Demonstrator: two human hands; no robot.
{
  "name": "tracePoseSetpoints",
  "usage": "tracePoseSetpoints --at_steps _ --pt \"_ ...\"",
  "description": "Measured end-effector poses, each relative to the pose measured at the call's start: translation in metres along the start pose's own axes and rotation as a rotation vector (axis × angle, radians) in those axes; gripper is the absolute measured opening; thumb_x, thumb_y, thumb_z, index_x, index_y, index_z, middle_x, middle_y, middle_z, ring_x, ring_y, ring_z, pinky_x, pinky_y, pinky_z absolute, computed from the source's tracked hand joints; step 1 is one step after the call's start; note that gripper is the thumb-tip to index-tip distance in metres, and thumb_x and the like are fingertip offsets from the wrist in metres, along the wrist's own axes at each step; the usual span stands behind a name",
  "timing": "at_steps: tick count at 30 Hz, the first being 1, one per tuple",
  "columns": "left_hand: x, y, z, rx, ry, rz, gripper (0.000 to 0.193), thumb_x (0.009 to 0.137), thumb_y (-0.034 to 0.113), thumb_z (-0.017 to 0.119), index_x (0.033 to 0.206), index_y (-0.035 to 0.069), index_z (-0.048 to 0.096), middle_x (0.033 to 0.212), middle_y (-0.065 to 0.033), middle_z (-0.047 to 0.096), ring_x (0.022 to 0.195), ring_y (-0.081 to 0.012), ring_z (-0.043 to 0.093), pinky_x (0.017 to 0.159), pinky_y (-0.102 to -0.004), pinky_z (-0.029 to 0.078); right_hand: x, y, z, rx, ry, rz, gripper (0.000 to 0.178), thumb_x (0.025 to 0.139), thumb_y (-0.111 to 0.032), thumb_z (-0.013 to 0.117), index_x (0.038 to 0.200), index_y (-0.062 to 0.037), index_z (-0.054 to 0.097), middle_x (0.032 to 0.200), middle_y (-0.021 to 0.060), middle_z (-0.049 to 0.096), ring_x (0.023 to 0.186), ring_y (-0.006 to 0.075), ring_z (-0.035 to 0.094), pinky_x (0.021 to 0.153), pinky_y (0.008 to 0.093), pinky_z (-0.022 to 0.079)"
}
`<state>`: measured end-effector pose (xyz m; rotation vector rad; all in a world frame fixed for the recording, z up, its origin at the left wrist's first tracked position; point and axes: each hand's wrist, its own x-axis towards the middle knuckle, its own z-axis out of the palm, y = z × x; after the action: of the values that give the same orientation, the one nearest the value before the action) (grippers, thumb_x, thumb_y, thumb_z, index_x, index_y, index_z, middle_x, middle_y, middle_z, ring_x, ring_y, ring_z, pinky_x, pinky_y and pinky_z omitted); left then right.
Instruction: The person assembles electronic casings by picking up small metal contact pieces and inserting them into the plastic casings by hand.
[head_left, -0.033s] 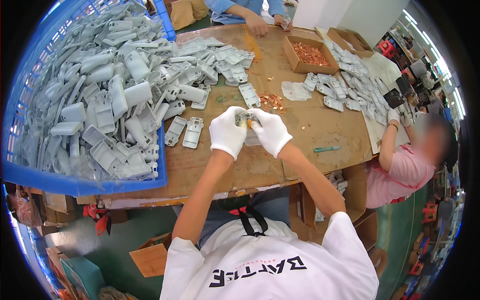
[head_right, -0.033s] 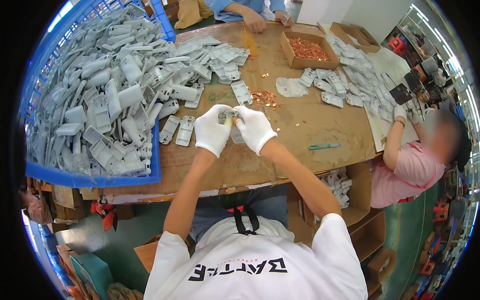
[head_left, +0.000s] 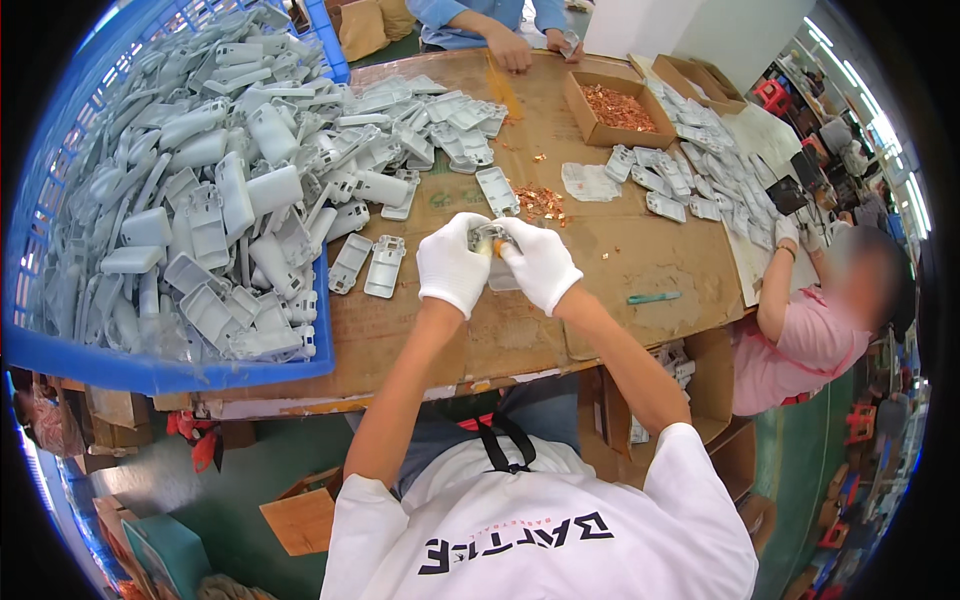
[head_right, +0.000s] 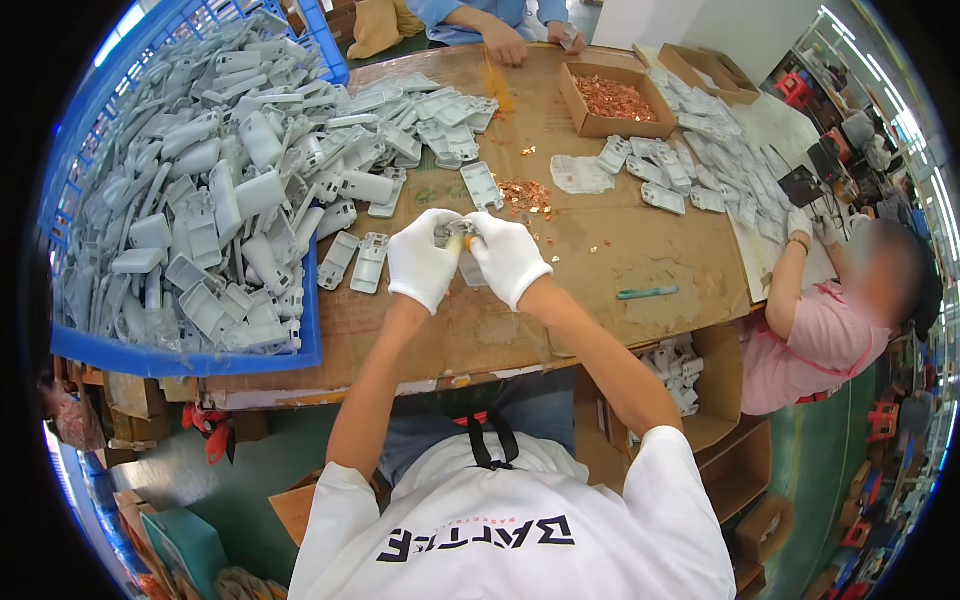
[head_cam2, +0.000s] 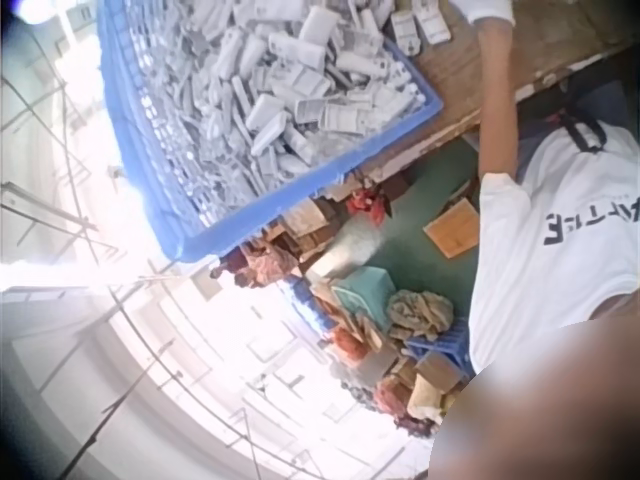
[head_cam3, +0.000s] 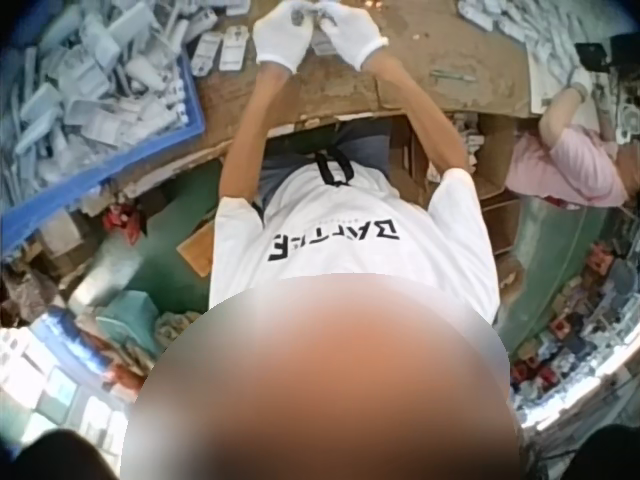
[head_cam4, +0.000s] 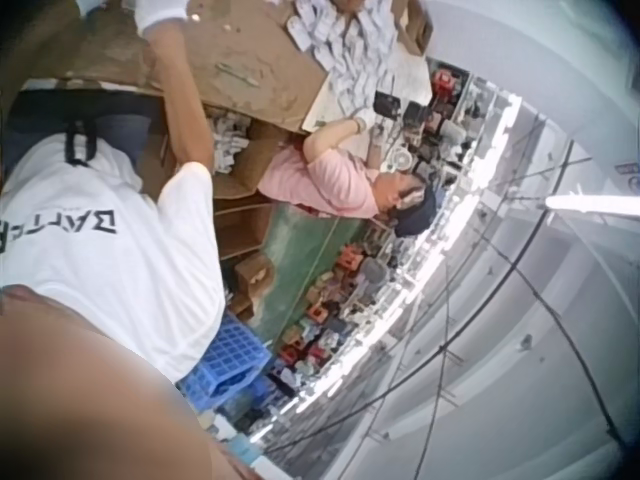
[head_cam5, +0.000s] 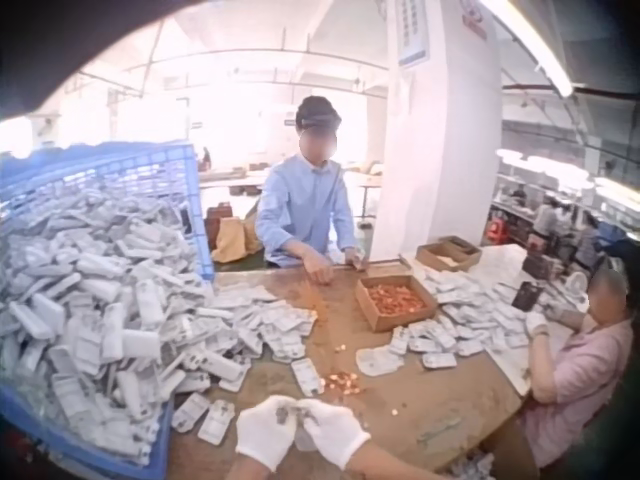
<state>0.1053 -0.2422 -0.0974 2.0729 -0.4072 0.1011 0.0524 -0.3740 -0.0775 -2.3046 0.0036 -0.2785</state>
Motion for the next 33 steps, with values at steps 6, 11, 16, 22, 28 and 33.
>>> tracePoseSetpoints --at_steps 6,11,16,22,28,33 --pt "0.008 -0.001 0.004 0.052 -0.015 0.043 0.012 0.079 0.012 0.070 0.091 0.011 0.068 0.082 -0.0150 0.069 0.080 -0.0342 0.068 0.071 -0.0418 0.053 0.001 0.006 0.007 -0.055 0.055 -0.002 0.027 0.088 -0.006 0.051 0.114 -0.0024 0.057 0.098 0.0243 0.065 0.091 0.0416 0.063 0.079 0.0475 0.050" --pt "0.010 -0.013 0.012 0.017 -0.025 0.047 0.012 0.080 0.010 0.069 0.092 0.010 0.068 0.083 -0.0158 0.069 0.081 -0.0349 0.068 0.072 -0.0421 0.053 -0.002 0.011 0.011 -0.106 0.018 -0.017 0.037 0.086 -0.003 0.054 0.122 -0.0010 0.053 0.103 0.0259 0.064 0.095 0.0425 0.062 0.082 0.0477 0.050" --pt "0.011 -0.002 0.000 -0.091 -0.140 0.062 0.021 0.080 0.007 0.069 0.101 0.008 0.069 0.088 -0.0154 0.070 0.083 -0.0306 0.070 0.074 -0.0370 0.054 -0.008 0.012 0.005 -0.105 0.081 0.058 0.044 0.085 -0.005 0.058 0.129 -0.0033 0.055 0.102 0.0254 0.065 0.090 0.0395 0.064 0.078 0.0424 0.051" --pt "0.008 0.007 -0.006 -0.055 -0.133 0.051 0.023 0.080 0.003 0.070 0.103 0.005 0.070 0.089 -0.0131 0.072 0.081 -0.0204 0.071 0.075 -0.0303 0.054 -0.014 0.007 0.005 -0.058 0.169 -0.010 0.043 0.085 -0.005 0.060 0.128 -0.0028 0.056 0.099 0.0235 0.066 0.085 0.0372 0.065 0.076 0.0409 0.051" --pt "0.005 0.016 0.003 -0.091 -0.095 0.047 0.021 0.082 0.001 0.067 0.102 0.007 0.069 0.088 -0.0139 0.071 0.080 -0.0238 0.071 0.073 -0.0320 0.054 -0.023 0.013 0.013 -0.151 0.314 -0.154 0.049 0.081 0.000 0.059 0.130 -0.0045 0.056 0.097 0.0192 0.066 0.082 0.0346 0.065 0.073 0.0393 0.052" --pt "0.012 -0.002 0.010 -0.355 -0.223 0.067 0.036 0.083 0.001 0.069 0.119 0.003 0.062 0.108 -0.0129 0.069 0.097 -0.0198 0.068 0.083 -0.0302 0.053 -0.017 0.027 0.006 -0.091 0.344 -0.039 0.042 0.081 -0.003 0.059 0.122 -0.0024 0.061 0.099 0.0181 0.067 0.087 0.0335 0.066 0.078 0.0385 0.053"
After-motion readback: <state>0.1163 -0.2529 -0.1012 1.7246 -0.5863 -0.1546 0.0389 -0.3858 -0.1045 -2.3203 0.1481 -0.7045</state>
